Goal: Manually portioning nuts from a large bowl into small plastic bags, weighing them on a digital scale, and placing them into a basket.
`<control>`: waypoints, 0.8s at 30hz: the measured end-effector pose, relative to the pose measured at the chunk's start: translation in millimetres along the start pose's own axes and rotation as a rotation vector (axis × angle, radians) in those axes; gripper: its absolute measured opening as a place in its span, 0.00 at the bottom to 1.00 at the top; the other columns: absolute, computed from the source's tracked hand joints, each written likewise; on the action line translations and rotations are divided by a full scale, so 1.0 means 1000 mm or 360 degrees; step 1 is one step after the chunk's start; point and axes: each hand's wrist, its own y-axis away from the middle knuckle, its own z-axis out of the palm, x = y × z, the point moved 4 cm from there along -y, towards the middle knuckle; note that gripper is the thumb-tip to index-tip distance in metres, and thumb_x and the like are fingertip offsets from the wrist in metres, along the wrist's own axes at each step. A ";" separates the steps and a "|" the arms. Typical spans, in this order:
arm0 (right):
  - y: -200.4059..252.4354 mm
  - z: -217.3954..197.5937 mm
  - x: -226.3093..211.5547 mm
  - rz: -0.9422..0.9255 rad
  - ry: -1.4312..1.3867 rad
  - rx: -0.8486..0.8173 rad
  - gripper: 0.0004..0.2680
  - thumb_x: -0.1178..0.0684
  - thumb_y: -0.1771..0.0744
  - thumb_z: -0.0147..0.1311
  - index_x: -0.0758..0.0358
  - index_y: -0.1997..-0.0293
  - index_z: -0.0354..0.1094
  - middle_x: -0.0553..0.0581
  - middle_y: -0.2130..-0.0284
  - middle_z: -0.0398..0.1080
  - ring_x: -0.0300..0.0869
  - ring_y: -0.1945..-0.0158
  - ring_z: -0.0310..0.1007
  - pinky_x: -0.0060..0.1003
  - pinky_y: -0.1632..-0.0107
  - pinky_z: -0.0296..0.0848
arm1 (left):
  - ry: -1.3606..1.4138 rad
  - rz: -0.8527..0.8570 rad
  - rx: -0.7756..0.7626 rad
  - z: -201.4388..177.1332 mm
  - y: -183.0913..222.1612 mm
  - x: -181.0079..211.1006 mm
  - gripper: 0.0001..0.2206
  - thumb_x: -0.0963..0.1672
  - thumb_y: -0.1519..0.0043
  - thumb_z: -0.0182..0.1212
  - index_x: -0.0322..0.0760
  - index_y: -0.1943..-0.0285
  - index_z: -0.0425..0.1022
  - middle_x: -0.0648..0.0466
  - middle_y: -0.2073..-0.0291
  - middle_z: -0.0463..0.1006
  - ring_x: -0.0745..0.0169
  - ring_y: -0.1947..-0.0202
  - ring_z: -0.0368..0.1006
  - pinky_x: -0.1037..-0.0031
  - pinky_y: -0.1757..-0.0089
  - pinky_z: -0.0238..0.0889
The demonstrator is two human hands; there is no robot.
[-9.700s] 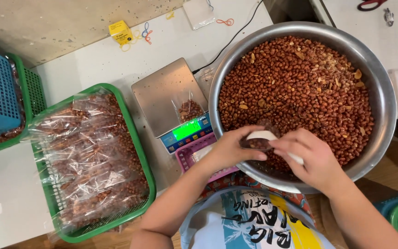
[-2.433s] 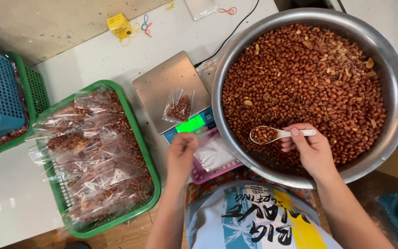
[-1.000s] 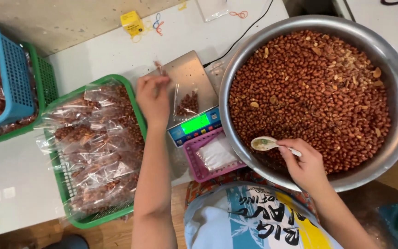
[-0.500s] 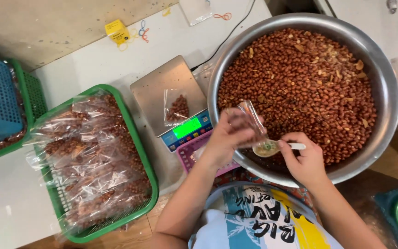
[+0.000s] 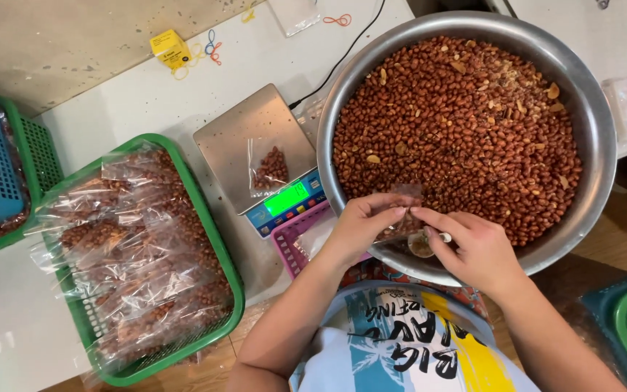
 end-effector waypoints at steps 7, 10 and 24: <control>-0.001 -0.005 0.003 0.0029 0.0051 -0.0028 0.12 0.55 0.33 0.55 0.47 0.44 0.77 0.54 0.75 0.76 0.47 0.70 0.78 0.38 0.66 0.79 | 0.0029 -0.0034 -0.0053 0.002 -0.001 -0.005 0.12 0.40 0.38 0.67 0.31 0.47 0.82 0.45 0.58 0.84 0.62 0.56 0.78 0.71 0.53 0.71; -0.003 -0.009 0.001 0.0049 0.0052 -0.0023 0.12 0.54 0.33 0.56 0.47 0.44 0.77 0.54 0.75 0.76 0.47 0.69 0.79 0.39 0.65 0.79 | 0.0053 -0.0048 -0.0049 0.003 0.000 -0.004 0.12 0.40 0.38 0.65 0.31 0.46 0.82 0.44 0.57 0.84 0.61 0.55 0.78 0.69 0.52 0.71; -0.009 -0.013 -0.005 0.0164 -0.0020 -0.0126 0.10 0.54 0.33 0.56 0.47 0.47 0.77 0.54 0.75 0.76 0.47 0.73 0.78 0.39 0.67 0.79 | 0.0039 -0.0072 -0.0283 0.009 0.004 0.002 0.23 0.36 0.37 0.59 0.34 0.30 0.71 0.39 0.44 0.78 0.54 0.42 0.71 0.62 0.44 0.66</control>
